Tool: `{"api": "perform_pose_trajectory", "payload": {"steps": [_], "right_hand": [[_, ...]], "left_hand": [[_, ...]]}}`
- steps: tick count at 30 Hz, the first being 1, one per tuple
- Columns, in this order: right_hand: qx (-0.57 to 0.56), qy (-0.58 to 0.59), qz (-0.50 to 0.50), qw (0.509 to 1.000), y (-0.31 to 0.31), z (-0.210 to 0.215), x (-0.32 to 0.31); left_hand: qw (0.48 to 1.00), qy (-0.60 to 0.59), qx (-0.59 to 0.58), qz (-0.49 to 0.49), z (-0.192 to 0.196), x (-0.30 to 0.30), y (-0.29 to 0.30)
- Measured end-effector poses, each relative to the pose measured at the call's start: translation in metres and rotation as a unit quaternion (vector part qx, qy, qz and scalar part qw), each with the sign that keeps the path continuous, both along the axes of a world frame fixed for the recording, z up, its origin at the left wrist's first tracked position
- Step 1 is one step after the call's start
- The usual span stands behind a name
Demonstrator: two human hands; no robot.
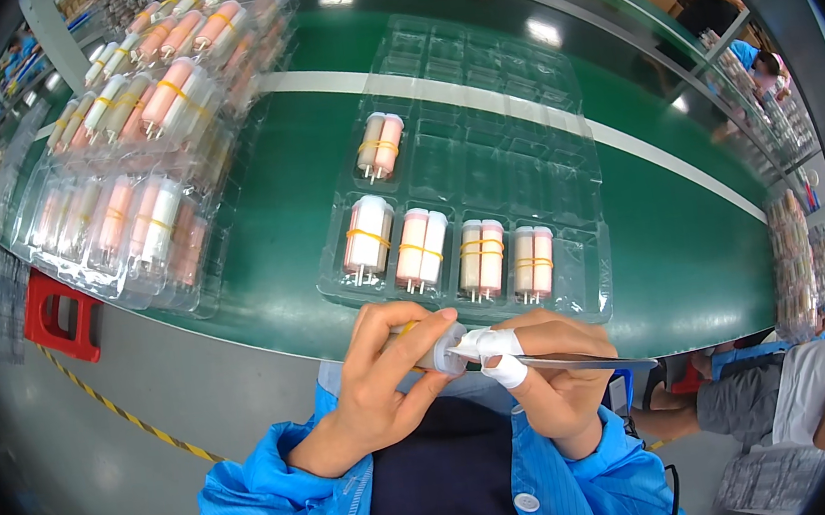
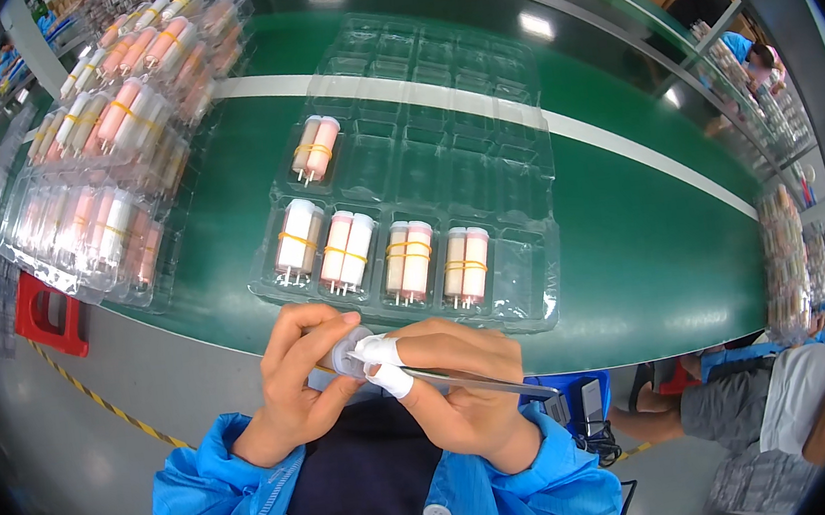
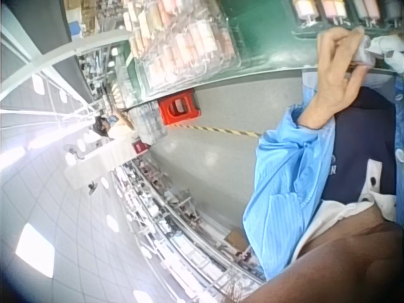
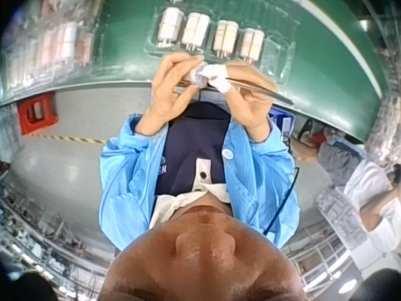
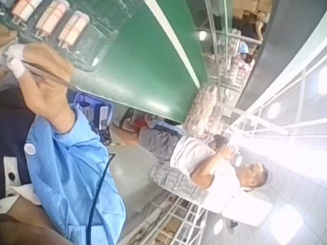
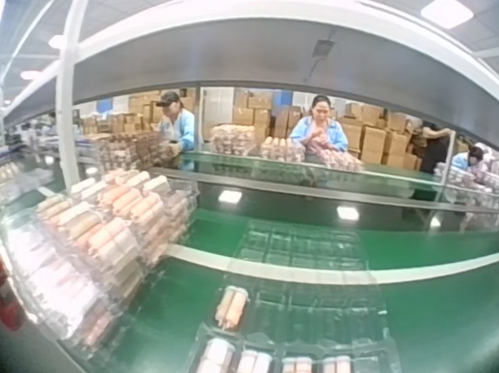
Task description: The person uses tweezers to insert small white components into cylindrical objects with rubber bands. They handle the objects one at a time, placing them into a clear plastic tray on the assembly line.
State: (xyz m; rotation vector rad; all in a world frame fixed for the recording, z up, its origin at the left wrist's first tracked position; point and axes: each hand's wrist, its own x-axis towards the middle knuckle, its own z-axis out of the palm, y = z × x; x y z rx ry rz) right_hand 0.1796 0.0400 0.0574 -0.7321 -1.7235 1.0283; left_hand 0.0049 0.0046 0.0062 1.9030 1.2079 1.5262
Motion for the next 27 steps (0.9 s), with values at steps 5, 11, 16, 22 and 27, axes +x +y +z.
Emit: {"api": "perform_pose_trajectory", "payload": {"steps": [5, 11, 16, 22, 27], "right_hand": [[-0.006, -0.039, 0.018, 0.999, 0.003, 0.008, 0.001], [-0.112, 0.154, 0.031, 0.981, -0.001, -0.009, -0.001], [-0.106, 0.17, 0.015, 0.98, -0.002, -0.011, -0.003], [-0.057, 0.133, -0.001, 0.99, -0.002, -0.016, 0.0], [-0.023, 0.124, -0.004, 0.992, -0.002, -0.012, -0.005]], "left_hand": [[1.0, 0.014, -0.016, -0.01, 0.001, -0.004, 0.0], [0.995, -0.066, -0.049, -0.048, 0.005, -0.004, 0.001], [0.996, -0.06, -0.047, -0.037, 0.008, -0.004, 0.0], [0.996, -0.064, -0.055, -0.031, 0.011, -0.005, -0.002], [0.996, -0.066, -0.06, -0.029, 0.015, -0.005, -0.001]]}}
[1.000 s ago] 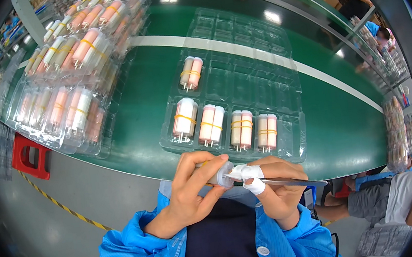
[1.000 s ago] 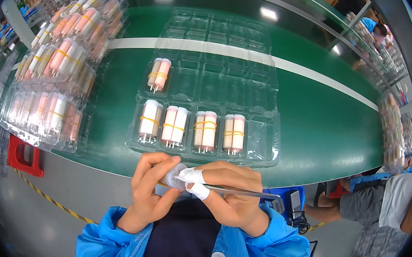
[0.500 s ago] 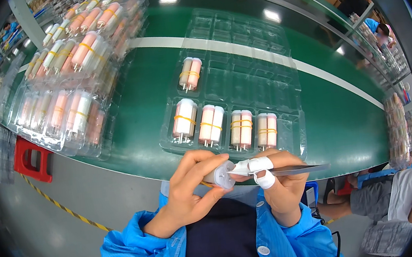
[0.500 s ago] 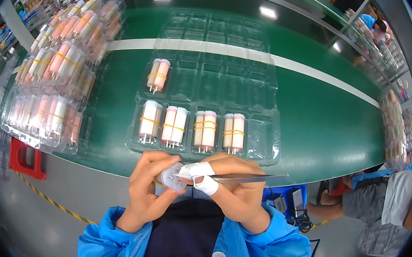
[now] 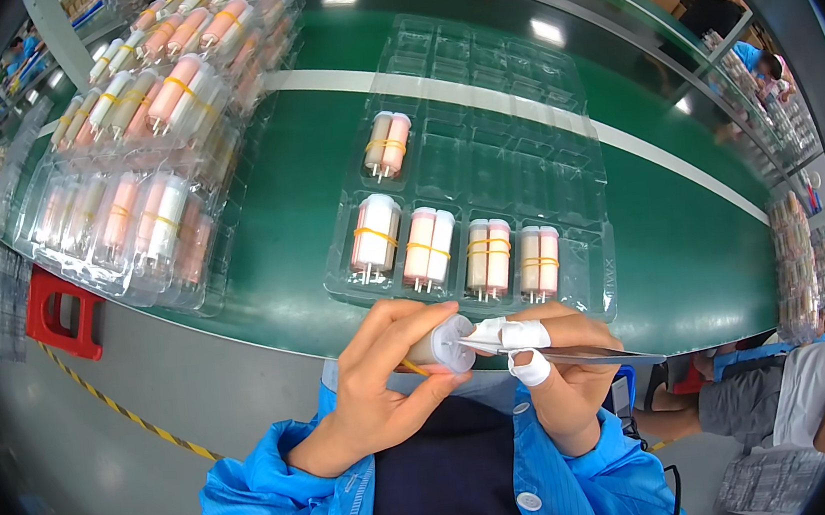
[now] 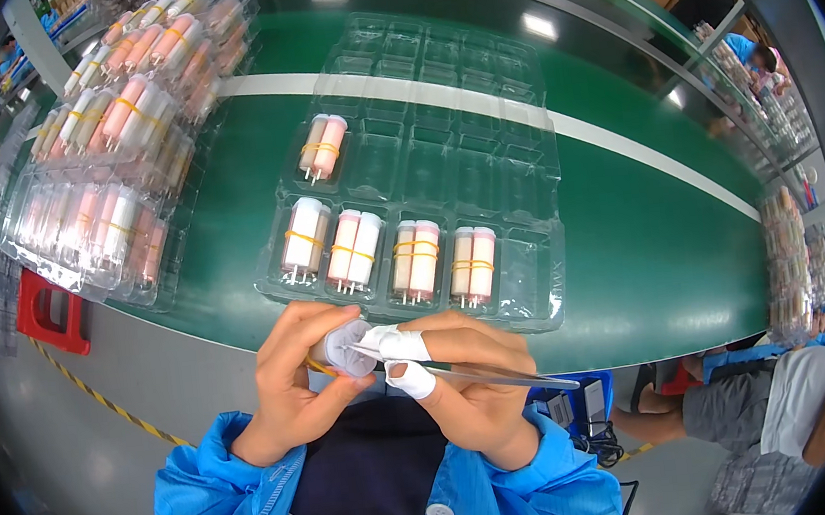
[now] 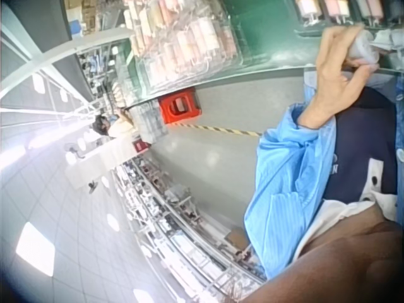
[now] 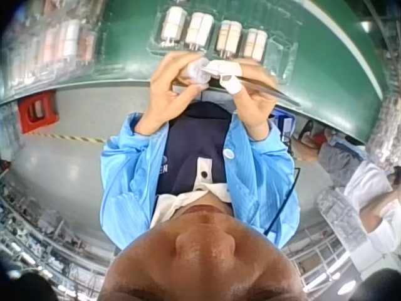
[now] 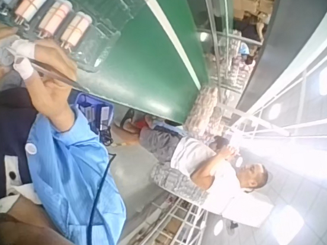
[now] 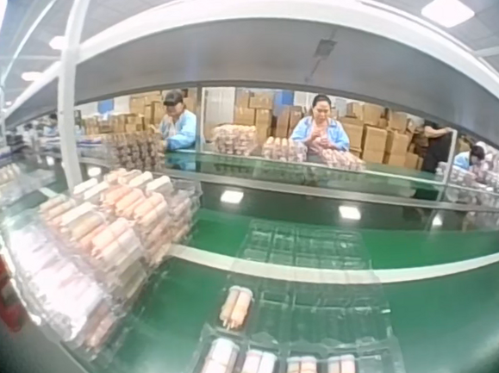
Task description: The person uses tweezers to insert small white components into cylindrical objects with rubber bands. They handle the objects one at a time, placing them into a clear plastic tray on the assembly line.
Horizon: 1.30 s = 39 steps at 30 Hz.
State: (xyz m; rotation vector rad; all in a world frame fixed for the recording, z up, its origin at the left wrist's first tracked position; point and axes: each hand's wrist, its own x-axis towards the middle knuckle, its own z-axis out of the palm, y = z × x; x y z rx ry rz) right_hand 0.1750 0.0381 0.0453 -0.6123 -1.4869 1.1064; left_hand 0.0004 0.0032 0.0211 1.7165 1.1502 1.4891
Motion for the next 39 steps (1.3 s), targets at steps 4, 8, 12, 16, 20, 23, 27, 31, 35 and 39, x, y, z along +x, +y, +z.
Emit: {"api": "perform_pose_trajectory", "payload": {"steps": [4, 8, 12, 16, 20, 23, 27, 31, 35, 39], "right_hand": [[0.004, -0.01, -0.004, 1.0, 0.001, 0.0, -0.001], [0.054, -0.079, -0.002, 0.995, 0.002, 0.008, -0.001], [0.096, -0.1, 0.007, 0.99, 0.004, 0.012, -0.004], [0.102, -0.109, 0.013, 0.989, 0.003, 0.013, -0.005], [0.112, -0.108, 0.022, 0.988, 0.004, 0.013, -0.004], [0.119, -0.104, 0.026, 0.987, 0.005, 0.011, -0.004], [0.129, -0.108, 0.036, 0.985, 0.006, 0.012, -0.002], [0.106, -0.108, 0.028, 0.988, 0.007, 0.013, 0.0], [0.061, -0.08, 0.012, 0.995, 0.006, 0.012, 0.001], [0.032, -0.045, -0.004, 0.998, 0.005, 0.005, 0.001]], "left_hand": [[1.0, 0.006, 0.003, 0.006, 0.0, 0.0, 0.0], [0.999, -0.009, 0.025, 0.021, -0.007, 0.001, 0.002], [0.998, -0.011, 0.057, 0.017, -0.016, -0.001, 0.004], [0.997, -0.016, 0.068, 0.013, -0.02, -0.001, 0.005], [0.997, -0.015, 0.069, 0.01, -0.022, -0.002, 0.005], [0.997, -0.006, 0.074, 0.011, -0.023, -0.002, 0.005], [0.997, -0.011, 0.076, 0.011, -0.025, -0.002, 0.004], [0.999, -0.02, 0.049, -0.006, -0.015, -0.001, 0.005], [0.999, -0.029, 0.008, -0.018, -0.008, 0.0, 0.003], [0.999, -0.027, -0.009, -0.031, -0.002, -0.001, 0.002]]}}
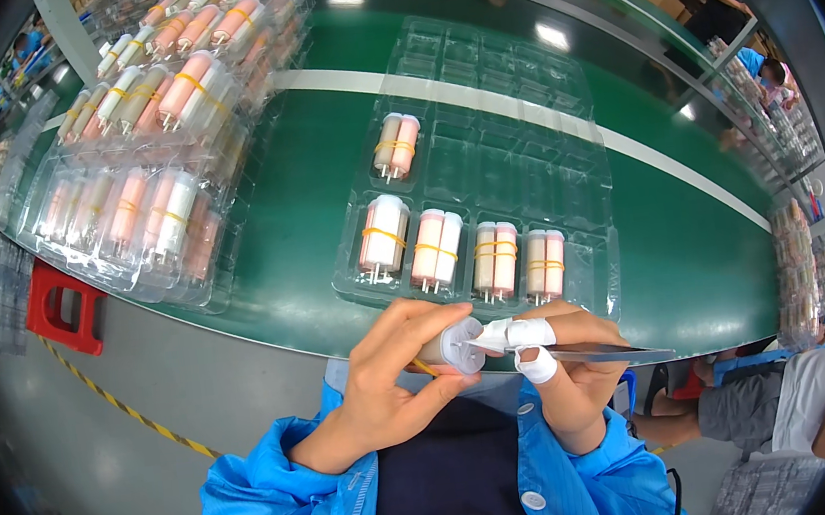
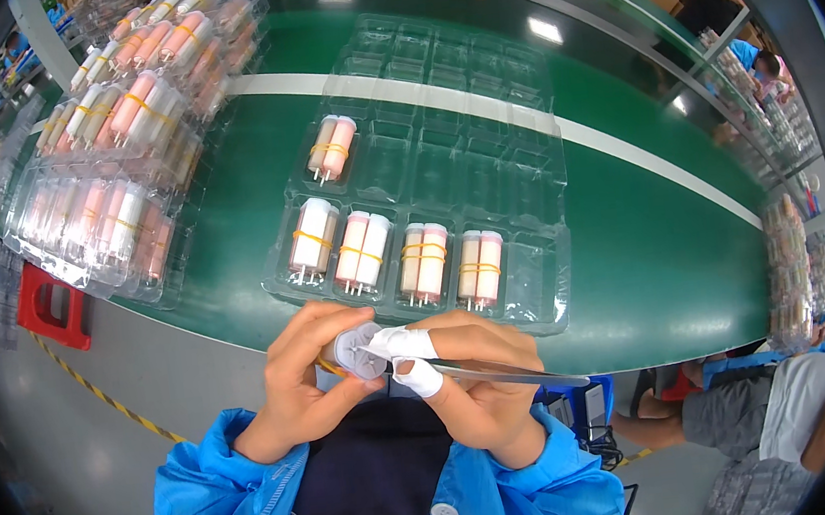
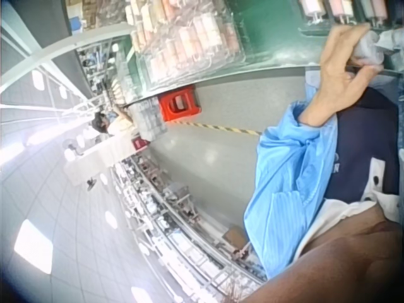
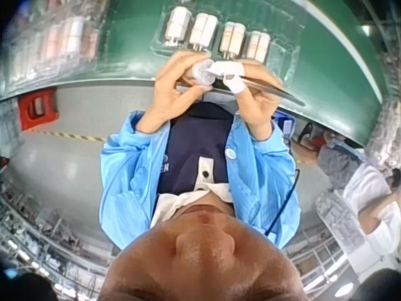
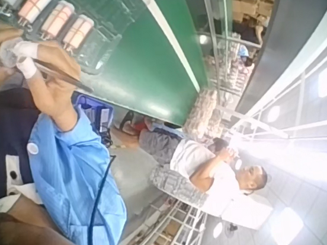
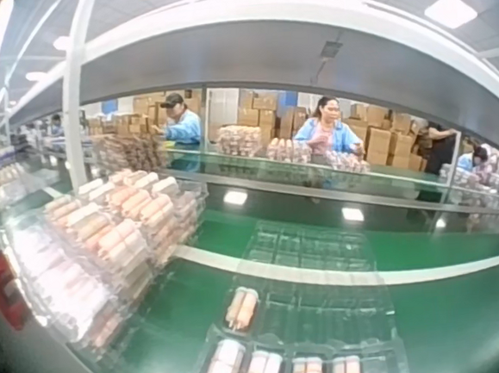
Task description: The person uses tweezers to insert small white components into cylindrical objects with rubber bands. They handle the objects one at a time, placing them into a clear plastic tray on the assembly line.
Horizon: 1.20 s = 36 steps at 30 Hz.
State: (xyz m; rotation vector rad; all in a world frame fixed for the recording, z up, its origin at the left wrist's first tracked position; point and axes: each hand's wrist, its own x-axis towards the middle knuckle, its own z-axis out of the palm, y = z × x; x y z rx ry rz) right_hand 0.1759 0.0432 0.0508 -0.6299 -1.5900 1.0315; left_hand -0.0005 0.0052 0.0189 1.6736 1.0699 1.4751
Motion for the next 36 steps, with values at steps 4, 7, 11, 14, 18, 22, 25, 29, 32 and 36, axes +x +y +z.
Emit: {"api": "perform_pose_trajectory", "payload": {"steps": [4, 7, 11, 14, 18, 22, 25, 29, 32, 36], "right_hand": [[-0.015, 0.018, -0.008, 1.0, -0.002, -0.003, -0.002], [-0.018, 0.017, -0.005, 1.0, -0.002, -0.002, -0.003], [0.0, -0.002, -0.001, 1.0, -0.001, -0.001, -0.002], [-0.002, -0.012, -0.002, 1.0, -0.001, -0.001, -0.003], [-0.002, -0.028, 0.002, 1.0, -0.002, 0.0, -0.003], [-0.018, -0.041, 0.011, 0.999, 0.001, 0.006, -0.004], [-0.044, -0.047, 0.029, 0.998, 0.003, 0.006, -0.002], [-0.087, -0.056, 0.064, 0.993, 0.008, 0.01, 0.001], [-0.112, -0.07, 0.09, 0.987, 0.012, 0.018, 0.001], [-0.144, -0.052, 0.126, 0.98, 0.017, 0.024, 0.0]], "left_hand": [[1.0, 0.009, 0.005, -0.005, 0.001, -0.002, 0.0], [1.0, 0.005, -0.002, -0.005, 0.001, -0.002, -0.001], [1.0, 0.017, 0.0, 0.0, 0.002, -0.003, -0.001], [1.0, 0.026, 0.002, 0.005, 0.0, -0.004, -0.001], [0.999, 0.032, 0.006, 0.009, -0.001, -0.004, -0.002], [0.999, 0.041, 0.004, 0.006, -0.004, -0.005, -0.001], [0.998, 0.058, 0.004, 0.004, -0.007, -0.007, -0.001], [0.999, 0.053, -0.006, -0.006, -0.009, -0.005, -0.002], [0.998, 0.06, 0.004, -0.013, -0.011, -0.004, 0.0], [0.998, 0.058, 0.009, -0.002, -0.013, -0.004, 0.0]]}}
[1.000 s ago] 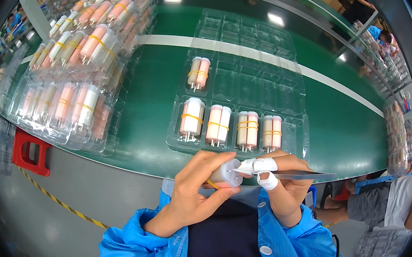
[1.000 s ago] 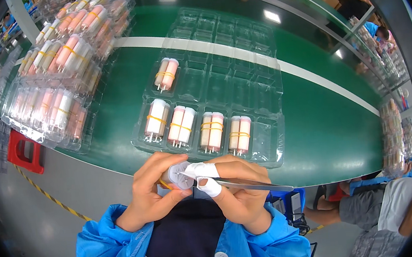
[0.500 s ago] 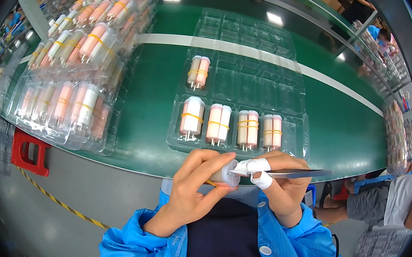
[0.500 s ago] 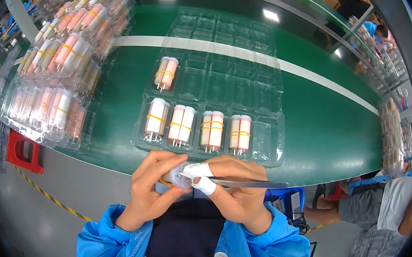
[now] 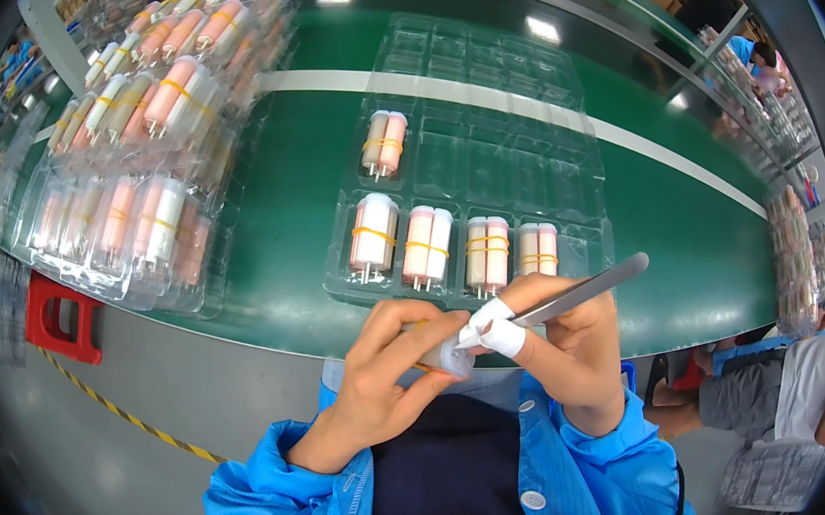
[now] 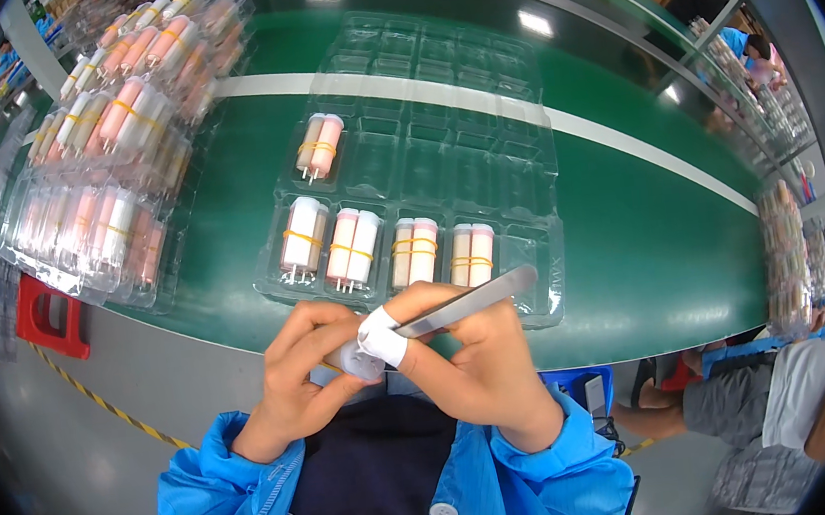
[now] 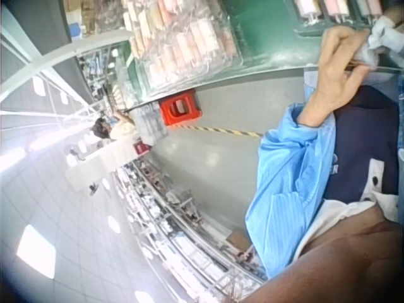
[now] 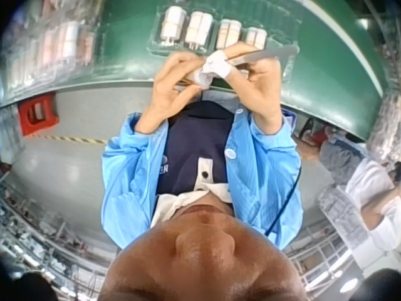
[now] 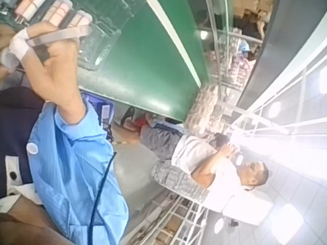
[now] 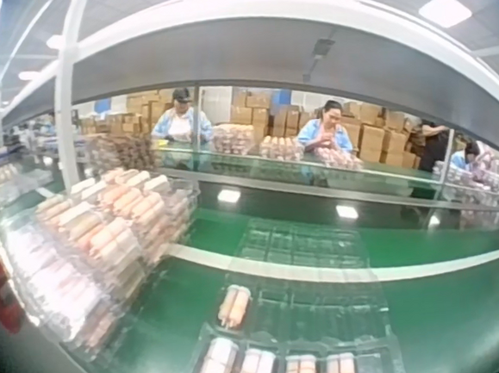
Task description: The person uses tweezers to insert small white components into cylindrical objects with rubber bands. They handle the objects one at a time, placing them into a clear plastic tray on the assembly line.
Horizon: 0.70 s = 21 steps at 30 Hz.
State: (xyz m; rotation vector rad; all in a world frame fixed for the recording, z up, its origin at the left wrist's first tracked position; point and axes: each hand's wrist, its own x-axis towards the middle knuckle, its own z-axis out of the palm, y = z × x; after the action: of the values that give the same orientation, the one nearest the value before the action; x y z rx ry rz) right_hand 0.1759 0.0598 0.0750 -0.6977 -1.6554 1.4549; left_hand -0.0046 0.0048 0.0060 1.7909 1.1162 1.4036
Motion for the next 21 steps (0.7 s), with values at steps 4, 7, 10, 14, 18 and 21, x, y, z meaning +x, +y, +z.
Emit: {"api": "perform_pose_trajectory", "payload": {"steps": [4, 7, 10, 14, 18, 21], "right_hand": [[-0.074, 0.152, -0.053, 0.984, -0.01, -0.013, 0.0], [-0.01, 0.166, -0.074, 0.983, -0.014, -0.024, 0.002], [0.039, 0.118, -0.093, 0.988, -0.02, -0.026, 0.0], [0.06, 0.101, -0.115, 0.986, -0.024, -0.026, -0.001], [0.091, 0.092, -0.125, 0.984, -0.028, -0.021, -0.003], [0.145, 0.046, -0.129, 0.98, -0.027, -0.02, -0.003]], "left_hand": [[0.999, -0.038, -0.007, -0.013, 0.009, -0.002, 0.002], [0.999, -0.051, -0.002, -0.018, 0.008, -0.003, 0.003], [0.998, -0.057, 0.003, -0.016, 0.005, -0.001, 0.002], [0.996, -0.082, 0.026, 0.003, -0.001, 0.005, 0.004], [0.99, -0.143, 0.013, 0.01, -0.009, 0.011, -0.001], [0.988, -0.153, 0.008, 0.002, -0.006, 0.013, -0.003]]}}
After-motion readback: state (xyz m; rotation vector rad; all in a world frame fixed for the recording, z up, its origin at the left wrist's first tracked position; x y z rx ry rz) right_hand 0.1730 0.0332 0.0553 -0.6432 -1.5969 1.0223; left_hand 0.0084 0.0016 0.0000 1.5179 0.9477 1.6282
